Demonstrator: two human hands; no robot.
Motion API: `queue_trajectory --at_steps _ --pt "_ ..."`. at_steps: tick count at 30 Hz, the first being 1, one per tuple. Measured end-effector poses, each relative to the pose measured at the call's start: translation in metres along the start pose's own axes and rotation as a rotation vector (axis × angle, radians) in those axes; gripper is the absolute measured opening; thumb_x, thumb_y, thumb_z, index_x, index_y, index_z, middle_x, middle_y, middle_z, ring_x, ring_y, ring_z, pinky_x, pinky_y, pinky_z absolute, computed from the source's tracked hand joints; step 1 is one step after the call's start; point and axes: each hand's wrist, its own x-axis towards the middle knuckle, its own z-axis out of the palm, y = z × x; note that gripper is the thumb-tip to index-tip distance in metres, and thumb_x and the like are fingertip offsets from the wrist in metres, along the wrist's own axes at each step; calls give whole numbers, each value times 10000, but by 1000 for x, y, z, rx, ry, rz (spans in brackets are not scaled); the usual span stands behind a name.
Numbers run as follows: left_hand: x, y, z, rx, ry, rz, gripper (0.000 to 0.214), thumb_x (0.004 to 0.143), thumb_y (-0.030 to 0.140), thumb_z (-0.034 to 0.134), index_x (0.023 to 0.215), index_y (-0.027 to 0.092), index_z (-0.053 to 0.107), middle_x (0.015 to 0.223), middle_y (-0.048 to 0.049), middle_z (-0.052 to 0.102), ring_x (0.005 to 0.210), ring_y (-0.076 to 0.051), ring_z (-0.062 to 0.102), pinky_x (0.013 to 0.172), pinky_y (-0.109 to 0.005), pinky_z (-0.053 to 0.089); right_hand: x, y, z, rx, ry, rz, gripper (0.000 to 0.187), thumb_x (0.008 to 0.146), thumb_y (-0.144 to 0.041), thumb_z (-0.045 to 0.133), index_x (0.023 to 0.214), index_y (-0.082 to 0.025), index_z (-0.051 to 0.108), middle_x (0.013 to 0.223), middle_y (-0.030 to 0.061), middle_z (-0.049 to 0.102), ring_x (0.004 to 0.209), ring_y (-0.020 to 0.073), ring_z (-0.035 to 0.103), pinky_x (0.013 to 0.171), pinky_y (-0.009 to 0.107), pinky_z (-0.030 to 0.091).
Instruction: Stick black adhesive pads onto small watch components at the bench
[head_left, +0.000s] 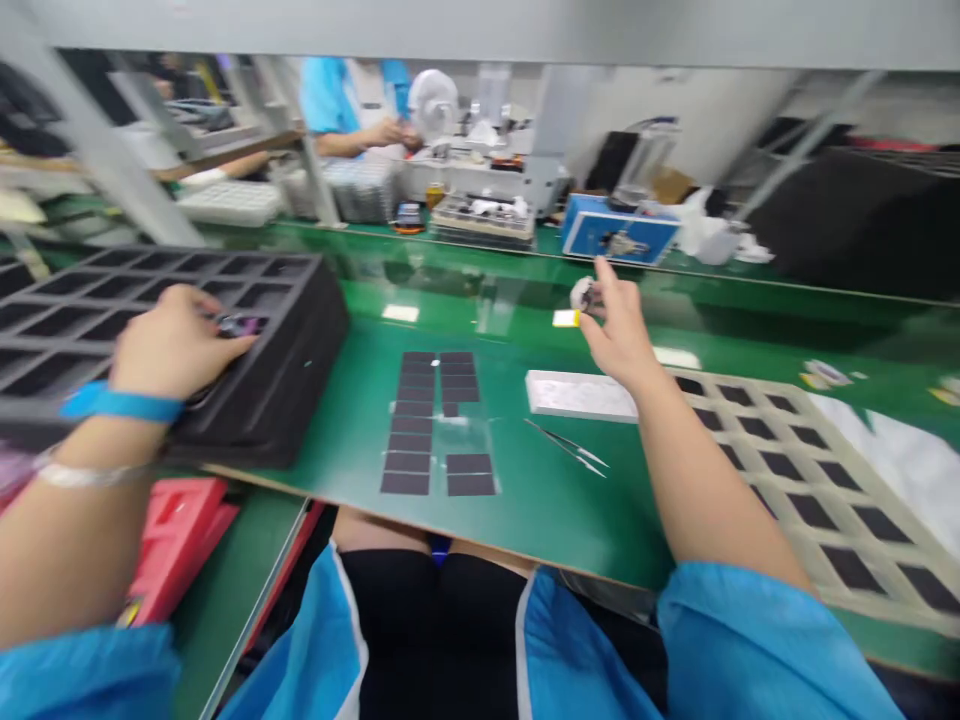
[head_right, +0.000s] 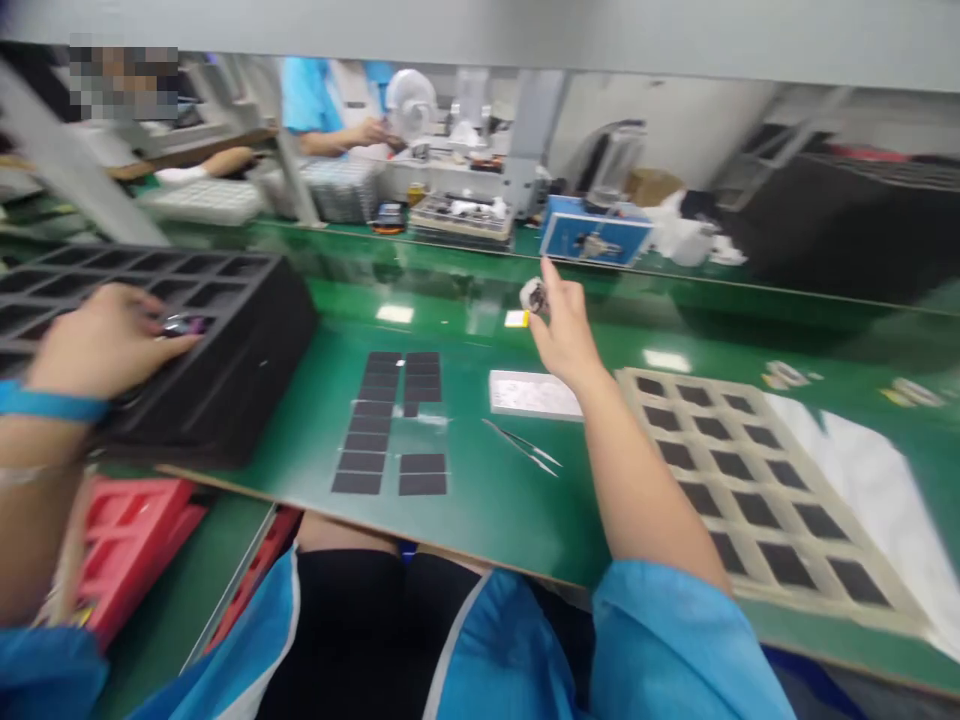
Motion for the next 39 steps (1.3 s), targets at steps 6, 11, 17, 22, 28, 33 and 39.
queue_trajectory --at_steps 6,11,17,22,28,33,39 --pt "3 -6 9 14 26 100 532 803 391 636 1231 127 463 1115 -153 658 1084 -332 609 902 -404 464 -37 -102 28 182 29 -212 757 878 -245 447 1553 -347 118 1266 121 434 1157 273 526 1011 535 486" --pt "4 -1 -4 139 -55 125 573 792 382 676 1279 127 516 1138 -201 659 1141 -384 585 941 -453 451 -56 -121 60 243 56 -187 731 873 -246 459 1543 -299 171 1249 130 460 1161 271 522 1008 539 481" --pt "-38 59 19 -505 180 481 452 850 377 631 1247 167 581 1130 -131 671 1073 -278 620 969 -437 456 -72 -103 90 380 68 -53 645 904 -301 473 1511 -271 255 1256 134 457 1177 267 520 1001 530 486" --pt "-50 132 111 -1208 -769 668 566 662 271 825 1178 124 647 1037 -126 717 937 -227 675 894 -377 515 -82 -111 102 451 45 -21 648 908 -343 521 1499 -249 272 1276 140 492 1191 259 538 1031 491 473" --pt "-52 143 162 -1643 -1167 401 646 590 284 882 1191 173 672 1138 -139 694 890 -225 693 817 -352 537 -86 -118 109 289 35 -26 542 896 -252 514 1425 -258 398 1270 122 576 1183 260 548 1020 496 464" --pt "-51 131 161 -1606 -1096 287 569 584 253 881 1120 164 716 977 -89 723 864 -208 685 789 -304 527 -84 -127 106 211 113 -114 293 858 -277 627 1149 -252 600 1272 110 570 1213 279 515 1028 509 432" --pt "-51 131 165 -1581 -1129 294 545 572 215 885 1092 161 734 886 -57 717 755 -154 651 729 -274 519 -85 -130 91 335 131 -166 93 878 -242 624 967 -233 649 1168 91 603 1129 229 561 978 439 472"
